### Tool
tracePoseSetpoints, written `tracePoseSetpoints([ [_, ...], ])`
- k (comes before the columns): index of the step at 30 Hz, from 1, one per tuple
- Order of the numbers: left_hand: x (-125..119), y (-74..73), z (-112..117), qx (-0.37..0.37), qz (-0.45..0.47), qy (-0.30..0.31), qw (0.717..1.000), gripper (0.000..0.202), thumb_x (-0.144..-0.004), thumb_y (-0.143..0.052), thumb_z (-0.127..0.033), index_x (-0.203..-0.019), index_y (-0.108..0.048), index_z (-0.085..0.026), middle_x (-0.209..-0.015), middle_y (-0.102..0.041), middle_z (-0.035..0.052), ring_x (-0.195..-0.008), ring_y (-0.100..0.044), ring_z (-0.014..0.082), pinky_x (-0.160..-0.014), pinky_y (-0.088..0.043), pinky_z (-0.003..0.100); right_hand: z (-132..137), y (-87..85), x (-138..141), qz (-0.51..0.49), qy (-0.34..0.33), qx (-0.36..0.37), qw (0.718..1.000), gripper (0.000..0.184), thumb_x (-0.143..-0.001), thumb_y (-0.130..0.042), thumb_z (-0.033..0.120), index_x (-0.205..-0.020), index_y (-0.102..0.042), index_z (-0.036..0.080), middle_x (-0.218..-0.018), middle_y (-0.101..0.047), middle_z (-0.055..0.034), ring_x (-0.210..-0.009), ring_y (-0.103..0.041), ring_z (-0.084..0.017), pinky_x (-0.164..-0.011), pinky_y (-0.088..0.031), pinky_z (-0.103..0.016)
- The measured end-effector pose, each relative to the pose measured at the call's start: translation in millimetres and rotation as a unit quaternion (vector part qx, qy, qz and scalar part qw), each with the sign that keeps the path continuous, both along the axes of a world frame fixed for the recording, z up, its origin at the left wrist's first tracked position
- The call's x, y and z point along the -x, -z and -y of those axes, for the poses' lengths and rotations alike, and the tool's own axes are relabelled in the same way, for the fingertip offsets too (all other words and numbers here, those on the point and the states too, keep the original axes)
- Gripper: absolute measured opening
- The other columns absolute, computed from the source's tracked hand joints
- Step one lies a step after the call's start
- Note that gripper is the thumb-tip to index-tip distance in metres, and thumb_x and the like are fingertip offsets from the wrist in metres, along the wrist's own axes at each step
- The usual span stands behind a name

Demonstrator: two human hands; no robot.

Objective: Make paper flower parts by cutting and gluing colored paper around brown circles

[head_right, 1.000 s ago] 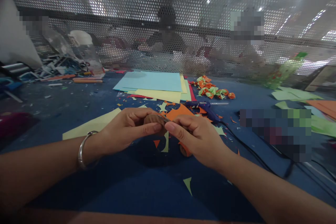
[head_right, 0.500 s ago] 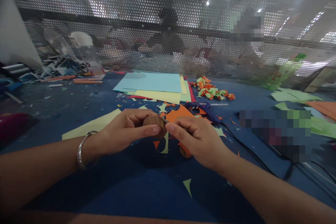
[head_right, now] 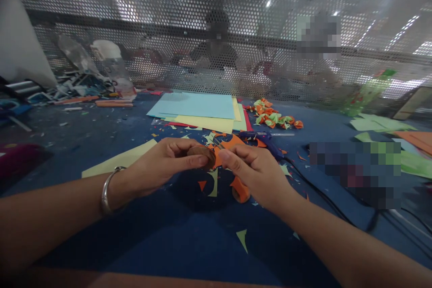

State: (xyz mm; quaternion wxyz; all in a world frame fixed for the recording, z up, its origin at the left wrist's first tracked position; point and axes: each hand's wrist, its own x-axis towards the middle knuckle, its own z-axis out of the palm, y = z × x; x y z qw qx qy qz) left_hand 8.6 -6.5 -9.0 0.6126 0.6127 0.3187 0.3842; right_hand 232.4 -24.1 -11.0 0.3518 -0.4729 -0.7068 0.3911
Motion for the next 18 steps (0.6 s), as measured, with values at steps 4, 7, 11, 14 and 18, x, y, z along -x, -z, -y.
tracePoseSetpoints([
  [4, 0, -0.4, -1, 0.027, 0.020, -0.045, 0.998, 0.015, -0.084, -0.076, -0.027, -0.084, -0.072, -0.013, -0.081, -0.068, 0.0012, -0.073, -0.057, 0.0099, -0.068, -0.041, 0.023, -1, 4.4, 1, -0.037, 0.014, 0.012, 0.999, 0.051, -0.091, -0.058, 0.068, -0.081, -0.066, 0.019, -0.056, -0.028, 0.0079, -0.047, -0.022, -0.007, -0.041, -0.017, -0.024],
  [7, -1, 1.3, 0, 0.038, 0.029, -0.060, 0.997, 0.016, -0.083, -0.076, -0.026, -0.085, -0.067, -0.013, -0.080, -0.066, 0.0007, -0.072, -0.056, 0.0094, -0.064, -0.039, 0.023, -2, 6.9, 0, -0.043, 0.016, 0.014, 0.999, 0.049, -0.090, -0.059, 0.067, -0.083, -0.067, 0.019, -0.057, -0.029, 0.0077, -0.047, -0.022, -0.007, -0.041, -0.018, -0.023],
  [11, -2, 3.8, 1, 0.055, 0.062, -0.051, 0.995, 0.017, -0.079, -0.075, -0.015, -0.085, -0.059, -0.014, -0.077, -0.065, -0.0013, -0.067, -0.058, 0.0085, -0.065, -0.044, 0.023, -2, 7.0, 0, -0.028, 0.016, 0.000, 0.999, 0.051, -0.091, -0.058, 0.068, -0.084, -0.069, 0.018, -0.057, -0.031, 0.0070, -0.047, -0.022, -0.007, -0.041, -0.018, -0.024],
  [14, -3, 3.9, 2, 0.055, 0.072, -0.051, 0.995, 0.021, -0.079, -0.074, -0.013, -0.084, -0.054, -0.015, -0.074, -0.062, -0.0038, -0.065, -0.056, 0.0073, -0.062, -0.044, 0.021, -1, 2.9, 1, -0.004, 0.018, -0.010, 1.000, 0.050, -0.091, -0.057, 0.067, -0.084, -0.068, 0.018, -0.057, -0.030, 0.0072, -0.046, -0.024, -0.007, -0.042, -0.019, -0.024],
  [18, -4, 3.1, 2, 0.047, 0.078, -0.046, 0.995, 0.023, -0.081, -0.074, -0.014, -0.085, -0.051, -0.017, -0.078, -0.064, -0.0032, -0.072, -0.060, 0.0089, -0.067, -0.048, 0.022, 1, -4.3, 5, 0.062, 0.012, -0.059, 0.996, 0.047, -0.094, -0.058, 0.061, -0.076, -0.065, 0.018, -0.059, -0.038, 0.0051, -0.051, -0.033, -0.008, -0.047, -0.026, -0.024],
])
